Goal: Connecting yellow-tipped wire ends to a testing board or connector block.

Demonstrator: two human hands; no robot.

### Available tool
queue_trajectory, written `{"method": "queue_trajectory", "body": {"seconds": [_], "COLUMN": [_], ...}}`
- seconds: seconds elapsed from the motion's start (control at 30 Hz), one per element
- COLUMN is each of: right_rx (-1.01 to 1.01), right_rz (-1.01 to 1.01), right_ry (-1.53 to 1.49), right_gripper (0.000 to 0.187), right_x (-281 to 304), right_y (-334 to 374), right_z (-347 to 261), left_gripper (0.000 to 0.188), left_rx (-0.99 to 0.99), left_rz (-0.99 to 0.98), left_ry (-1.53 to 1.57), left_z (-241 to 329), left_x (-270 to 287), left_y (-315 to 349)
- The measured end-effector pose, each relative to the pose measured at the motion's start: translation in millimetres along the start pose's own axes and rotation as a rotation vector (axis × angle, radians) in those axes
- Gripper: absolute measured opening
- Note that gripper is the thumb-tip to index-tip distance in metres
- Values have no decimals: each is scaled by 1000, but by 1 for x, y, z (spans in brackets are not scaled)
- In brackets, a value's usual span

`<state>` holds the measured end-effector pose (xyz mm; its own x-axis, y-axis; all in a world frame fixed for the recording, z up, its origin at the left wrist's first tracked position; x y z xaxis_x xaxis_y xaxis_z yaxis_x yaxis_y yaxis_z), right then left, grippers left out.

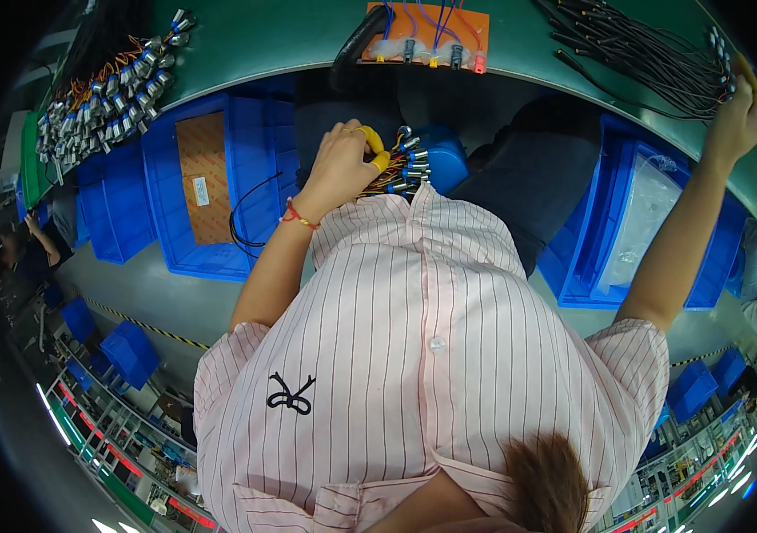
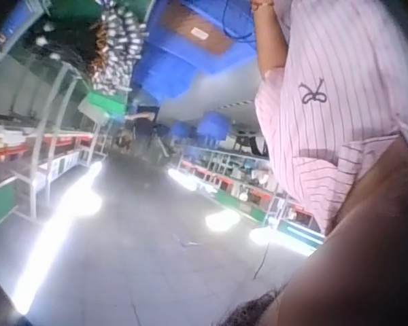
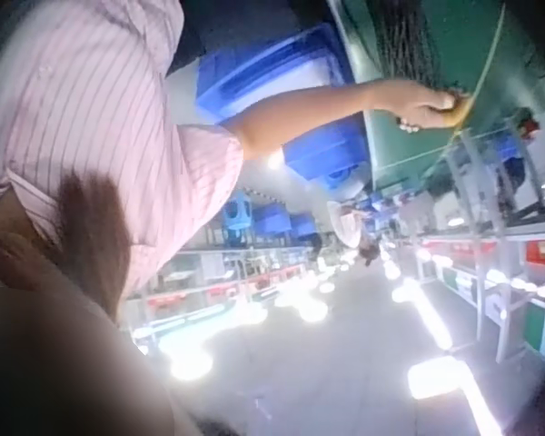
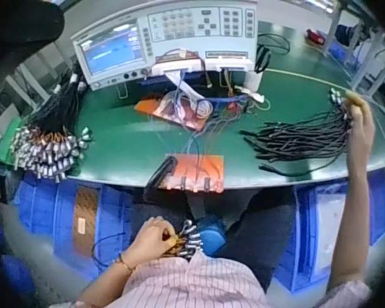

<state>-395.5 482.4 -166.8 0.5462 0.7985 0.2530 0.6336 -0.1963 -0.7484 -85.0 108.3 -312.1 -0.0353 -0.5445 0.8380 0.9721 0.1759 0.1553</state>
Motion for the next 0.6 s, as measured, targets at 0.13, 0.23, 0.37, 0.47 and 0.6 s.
{"method": "queue_trajectory", "body": {"seconds": [0.13, 0.23, 0.37, 0.47, 0.6], "right_rx": [134, 60, -926, -1106, -1244], "right_rz": [-575, -1019, -1046, -523, -11], "right_ry": [-319, -329, -387, -905, -1226], "right_gripper": [38, 49, 32, 23, 22], "right_x": [-1, -8, 21, 64, 115], "right_y": [124, 191, 215, 194, 162], "right_z": [-118, -159, -117, -56, 4], "left_gripper": [16, 13, 17, 19, 19], "left_rx": [161, 95, 8, -78, 37], "left_rz": [-181, -201, -115, -52, 42], "left_ry": [603, 832, 814, 579, 629], "left_z": [34, 67, 70, 55, 41], "left_x": [28, 46, 63, 77, 66], "left_y": [0, -1, -12, -20, -20]}}
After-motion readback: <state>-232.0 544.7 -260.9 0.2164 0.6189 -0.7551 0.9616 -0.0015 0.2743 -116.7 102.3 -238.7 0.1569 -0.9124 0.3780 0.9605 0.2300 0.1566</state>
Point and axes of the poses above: each hand's wrist, its own y-axis away from the middle knuckle, its own x-axis out of the back of the hand, z = x × y, the point moved 1 cm from there along -y, towards the middle knuckle, and after that the axes turned 11 degrees about z, right-handed, at the moved point
